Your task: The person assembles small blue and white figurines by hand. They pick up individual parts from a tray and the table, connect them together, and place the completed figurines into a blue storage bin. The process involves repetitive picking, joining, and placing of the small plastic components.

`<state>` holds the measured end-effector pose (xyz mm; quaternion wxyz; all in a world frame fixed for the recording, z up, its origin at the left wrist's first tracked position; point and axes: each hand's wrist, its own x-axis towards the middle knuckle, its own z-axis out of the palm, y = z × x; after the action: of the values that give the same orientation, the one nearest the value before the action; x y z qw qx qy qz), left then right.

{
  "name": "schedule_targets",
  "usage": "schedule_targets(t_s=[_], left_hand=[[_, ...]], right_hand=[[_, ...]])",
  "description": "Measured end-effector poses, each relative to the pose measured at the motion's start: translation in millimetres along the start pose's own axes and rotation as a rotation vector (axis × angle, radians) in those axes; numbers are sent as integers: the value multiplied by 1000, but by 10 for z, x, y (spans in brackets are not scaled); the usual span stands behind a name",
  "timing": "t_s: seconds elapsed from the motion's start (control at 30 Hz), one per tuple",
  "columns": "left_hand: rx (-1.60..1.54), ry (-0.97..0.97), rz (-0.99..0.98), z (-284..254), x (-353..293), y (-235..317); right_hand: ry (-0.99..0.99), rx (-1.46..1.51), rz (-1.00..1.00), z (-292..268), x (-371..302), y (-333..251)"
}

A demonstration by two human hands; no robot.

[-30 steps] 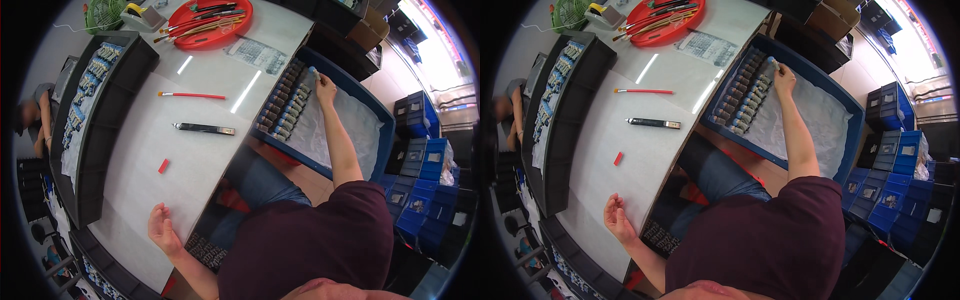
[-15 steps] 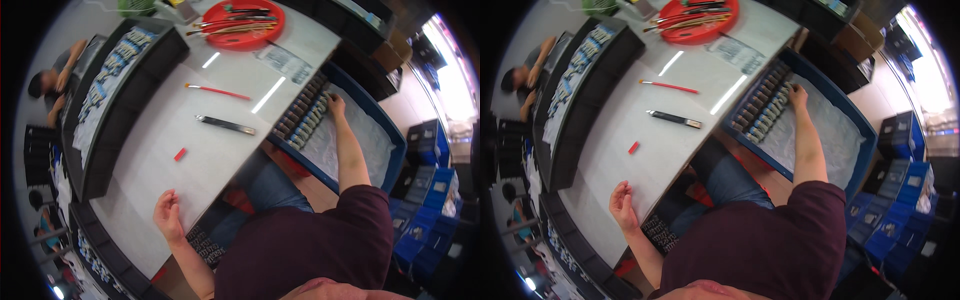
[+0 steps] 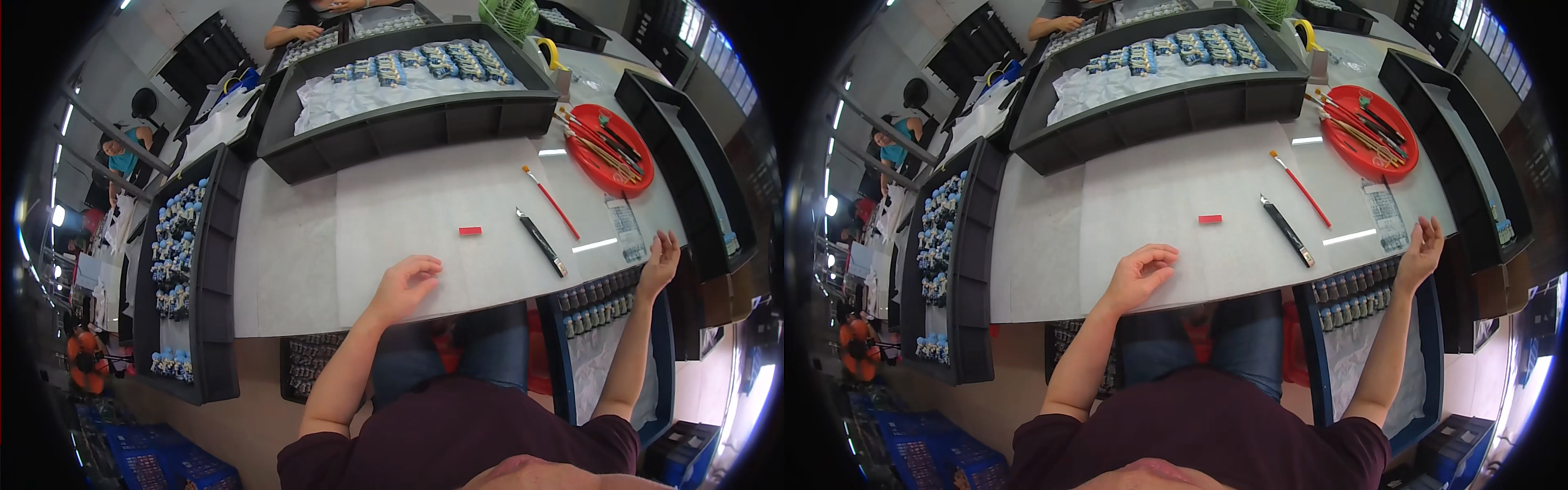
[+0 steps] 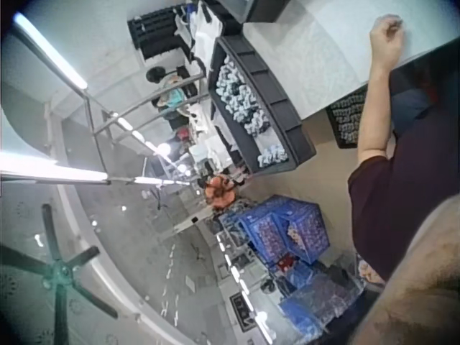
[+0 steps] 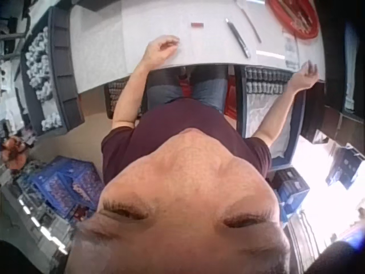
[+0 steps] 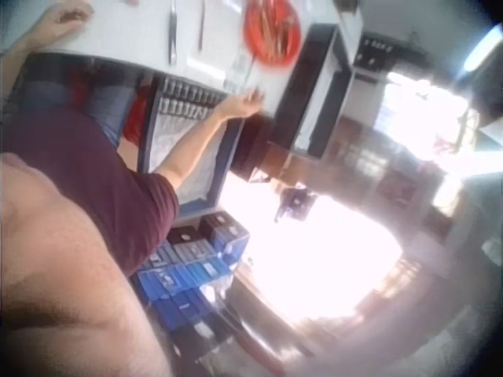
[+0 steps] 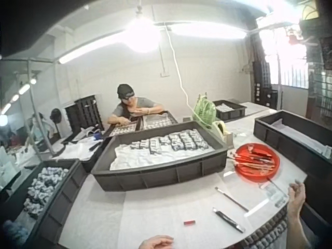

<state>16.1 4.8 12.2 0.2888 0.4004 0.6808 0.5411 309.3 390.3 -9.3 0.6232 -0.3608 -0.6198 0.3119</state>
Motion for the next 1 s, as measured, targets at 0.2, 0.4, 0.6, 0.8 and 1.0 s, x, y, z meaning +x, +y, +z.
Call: schedule_targets(t_s=[0.2,0.4,0.6,0.8,1.0], left_hand=[[166,-82,60,-29,18,184],[240,-47,246,-340,128,559],[404,148,482,-882,620,797],[412,304,459,-1427,1646,825],[937,162,249,-2000,2797,554]], right_hand=[[-591,-11,-304,1107,-419,-1023],[-898,34,-582,1902,-493,-1595],[-878,81,-626,2627,-98,-1643],[-907,21,-544,3395,489,-1520],[-1045,-160,-604,4089,846,-1201]])
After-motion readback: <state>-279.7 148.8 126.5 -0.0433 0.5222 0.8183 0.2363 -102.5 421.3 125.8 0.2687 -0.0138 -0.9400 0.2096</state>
